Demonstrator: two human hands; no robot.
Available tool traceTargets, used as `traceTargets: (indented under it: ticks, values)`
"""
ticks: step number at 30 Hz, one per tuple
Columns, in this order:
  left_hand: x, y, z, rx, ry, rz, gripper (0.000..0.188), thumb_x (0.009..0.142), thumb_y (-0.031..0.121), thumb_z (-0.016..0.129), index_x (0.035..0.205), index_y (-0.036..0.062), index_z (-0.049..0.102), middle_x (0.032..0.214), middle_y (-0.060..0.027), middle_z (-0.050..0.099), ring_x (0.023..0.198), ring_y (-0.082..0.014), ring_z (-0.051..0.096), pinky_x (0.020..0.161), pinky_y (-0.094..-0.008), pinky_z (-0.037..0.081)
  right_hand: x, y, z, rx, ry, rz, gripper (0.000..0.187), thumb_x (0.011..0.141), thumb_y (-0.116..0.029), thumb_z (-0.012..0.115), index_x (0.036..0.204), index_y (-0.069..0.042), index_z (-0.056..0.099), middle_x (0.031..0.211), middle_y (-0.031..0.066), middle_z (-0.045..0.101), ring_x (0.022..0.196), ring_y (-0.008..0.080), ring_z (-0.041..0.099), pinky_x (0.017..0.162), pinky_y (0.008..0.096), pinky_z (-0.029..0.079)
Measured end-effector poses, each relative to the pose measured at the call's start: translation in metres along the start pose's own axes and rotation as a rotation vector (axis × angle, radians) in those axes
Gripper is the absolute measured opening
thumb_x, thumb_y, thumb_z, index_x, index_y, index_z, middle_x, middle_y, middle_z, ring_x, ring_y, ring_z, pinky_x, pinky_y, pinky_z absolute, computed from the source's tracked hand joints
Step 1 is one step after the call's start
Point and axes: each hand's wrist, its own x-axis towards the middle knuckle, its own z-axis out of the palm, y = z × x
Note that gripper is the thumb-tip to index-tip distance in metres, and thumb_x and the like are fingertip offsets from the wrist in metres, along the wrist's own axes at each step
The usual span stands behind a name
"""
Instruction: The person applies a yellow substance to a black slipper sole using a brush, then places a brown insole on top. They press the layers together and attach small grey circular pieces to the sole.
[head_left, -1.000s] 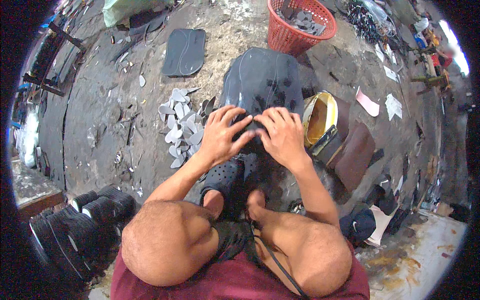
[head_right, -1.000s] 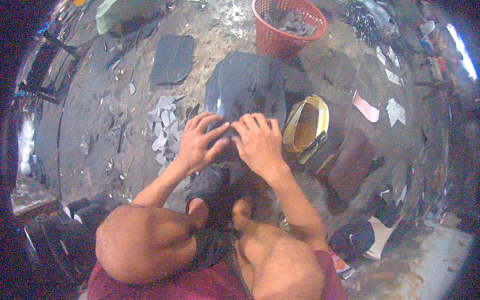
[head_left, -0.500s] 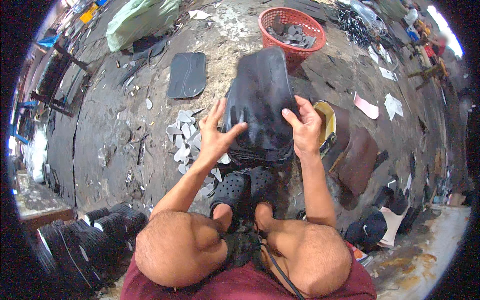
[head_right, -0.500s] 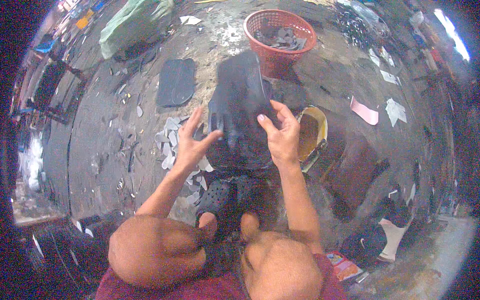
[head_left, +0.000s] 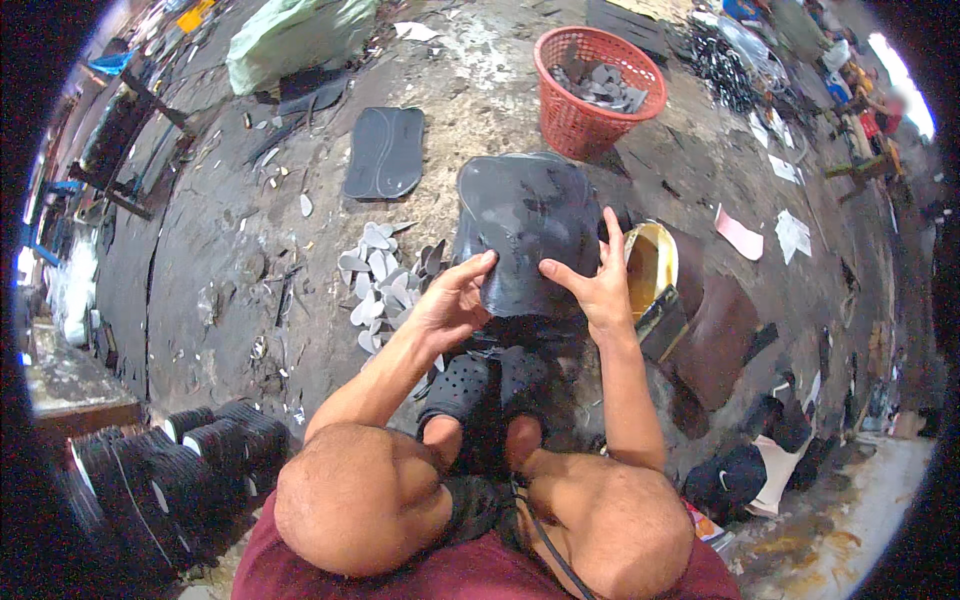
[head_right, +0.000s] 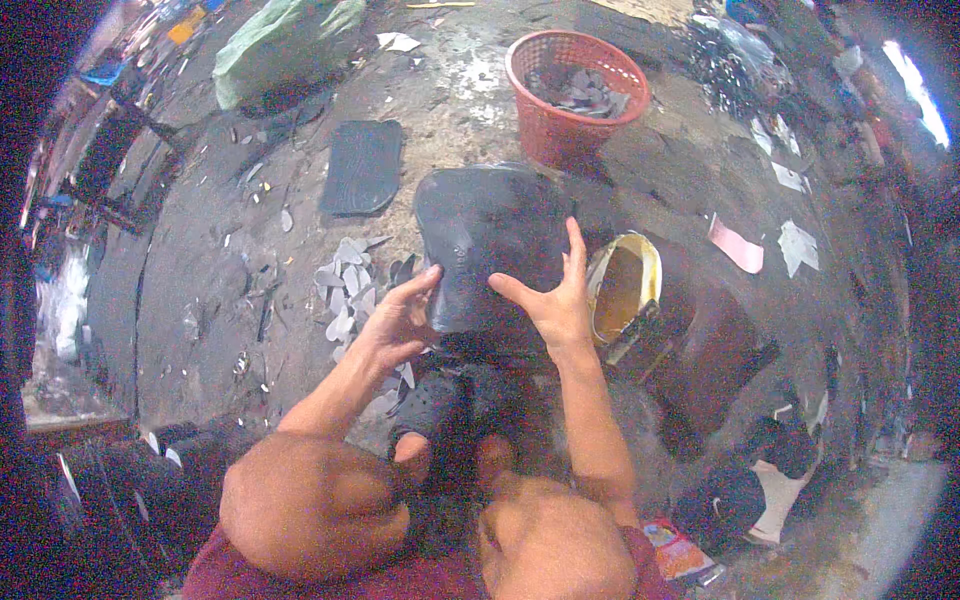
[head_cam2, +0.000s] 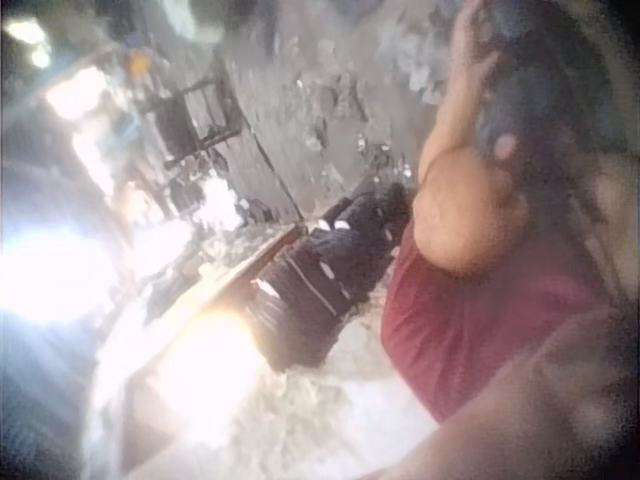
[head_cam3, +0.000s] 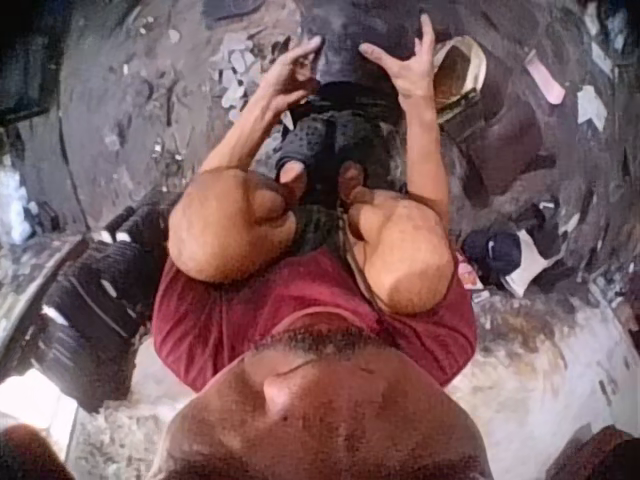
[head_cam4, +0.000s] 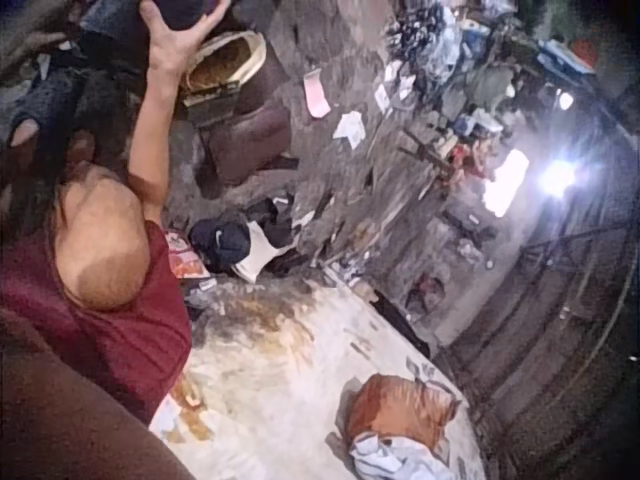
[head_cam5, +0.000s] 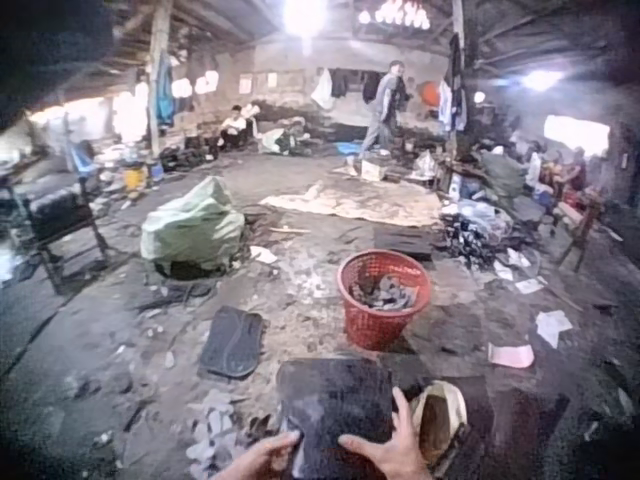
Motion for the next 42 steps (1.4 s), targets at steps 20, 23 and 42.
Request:
traceTargets:
  ticks: [20, 23, 42]
  values:
    - [0.114, 0.178, -0.081, -0.099, 0.230, 0.540, 0.015, 0.085, 0.010, 0.069, 0.098, 0.0047, 0.065, 0.095, -0.0081, 0.067, 0.086, -0.0242, 0.063, 0.083, -0.0378, 0.052, -0.008, -0.021, 0.030, 0.103, 0.014, -0.110, 0.076, 0.090, -0.008, 0.073, 0.153, -0.005, 0.032, 0.113, 0.0128, 0.067, 0.087, 0.0102, 0.063, 0.068, 0.0231, 0.053]
    - [0.153, 0.210, -0.176, -0.140, 0.320, 0.566, 0.017, 0.085, 0.008, 0.069, 0.100, 0.0049, 0.064, 0.099, -0.0110, 0.066, 0.092, -0.0286, 0.062, 0.083, -0.0427, 0.052, -0.009, -0.013, 0.030, 0.063, -0.011, -0.090, 0.068, 0.090, -0.006, 0.072, 0.149, -0.004, 0.039, 0.108, 0.0105, 0.069, 0.085, 0.0093, 0.062, 0.071, 0.0224, 0.052]
    - [0.095, 0.131, -0.237, 1.000, 0.774, 0.774, 0.050, 0.085, 0.012, 0.071, 0.134, 0.0065, 0.060, 0.104, -0.0120, 0.072, 0.092, -0.0265, 0.070, 0.090, -0.0500, 0.053, -0.026, -0.008, 0.021, -0.908, -0.288, -0.709, 0.026, 0.075, -0.022, 0.082, 0.100, -0.014, 0.076, 0.109, 0.0013, 0.069, 0.101, 0.0249, 0.062, 0.085, 0.0374, 0.053]
